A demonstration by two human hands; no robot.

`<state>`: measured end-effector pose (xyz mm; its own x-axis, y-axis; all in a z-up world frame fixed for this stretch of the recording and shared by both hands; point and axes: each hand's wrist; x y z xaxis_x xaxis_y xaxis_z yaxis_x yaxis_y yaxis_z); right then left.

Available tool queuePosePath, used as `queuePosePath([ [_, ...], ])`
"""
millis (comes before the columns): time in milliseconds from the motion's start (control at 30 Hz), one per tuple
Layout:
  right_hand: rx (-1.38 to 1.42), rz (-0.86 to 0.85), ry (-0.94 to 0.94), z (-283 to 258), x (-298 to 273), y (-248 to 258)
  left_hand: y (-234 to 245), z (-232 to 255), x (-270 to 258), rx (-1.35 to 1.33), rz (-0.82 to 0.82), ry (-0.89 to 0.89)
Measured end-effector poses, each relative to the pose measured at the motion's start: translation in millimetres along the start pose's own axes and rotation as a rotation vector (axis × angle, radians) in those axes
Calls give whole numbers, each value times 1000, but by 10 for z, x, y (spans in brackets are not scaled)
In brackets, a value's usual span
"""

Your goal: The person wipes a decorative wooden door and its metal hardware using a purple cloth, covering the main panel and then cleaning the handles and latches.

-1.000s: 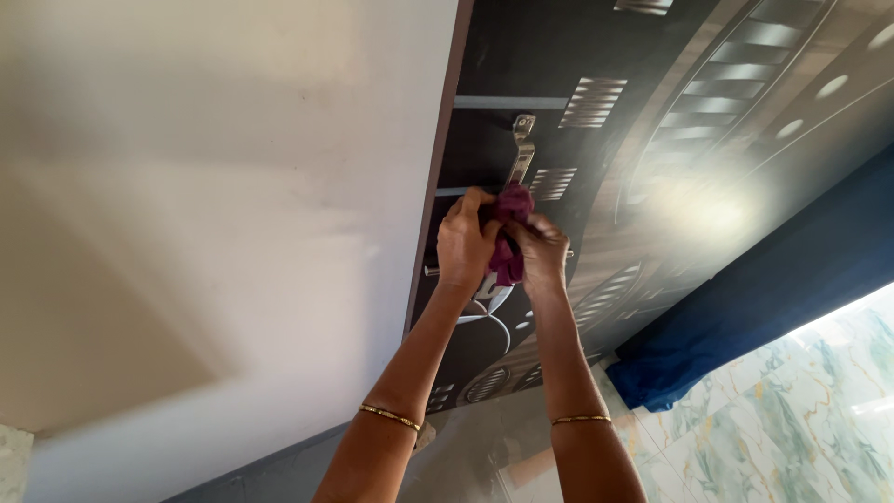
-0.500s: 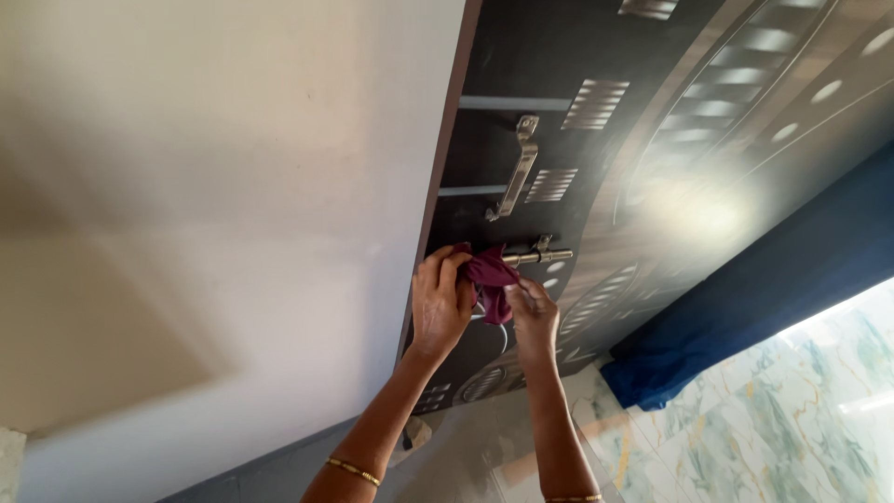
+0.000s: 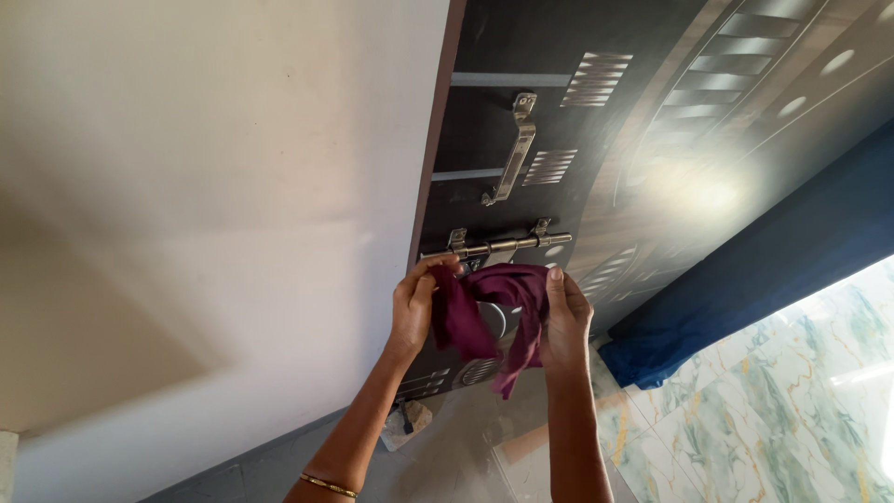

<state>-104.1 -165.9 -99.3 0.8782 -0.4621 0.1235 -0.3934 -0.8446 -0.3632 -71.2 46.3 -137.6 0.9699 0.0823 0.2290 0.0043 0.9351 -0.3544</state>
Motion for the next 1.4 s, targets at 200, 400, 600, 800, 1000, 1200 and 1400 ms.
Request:
queuePosePath([
  [200, 85, -100, -100, -138, -72, -105, -80, 72, -20, 173, 45, -225],
  [400, 8, -203, 32, -159, -29, -230, -225, 138, -117, 297, -300, -222],
  [600, -121, -259, 10, -134, -56, -253, -182, 202, -122, 542, -120, -343],
  [800, -197, -299, 38, 49, -23, -259, -109, 215, -8, 763, -11, -485],
  [1000, -342, -304, 120, -17, -183, -551, -74, 372, -16, 475, 128, -371],
  [1200, -359, -437, 313, -54, -197, -857, -74, 814, 197, 470, 288, -808],
  [1400, -514, -154, 658, -417, 282, -1102, -325, 1383, 860, 430, 248, -691],
])
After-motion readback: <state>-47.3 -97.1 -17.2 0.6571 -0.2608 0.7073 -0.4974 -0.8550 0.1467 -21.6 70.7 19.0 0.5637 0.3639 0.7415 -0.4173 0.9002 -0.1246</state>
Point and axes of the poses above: each hand's wrist, its own x-axis towards the middle knuckle, its own y-axis out of the back of the hand, z = x × y, and after that the axes turned 5 degrees about z, right-handed
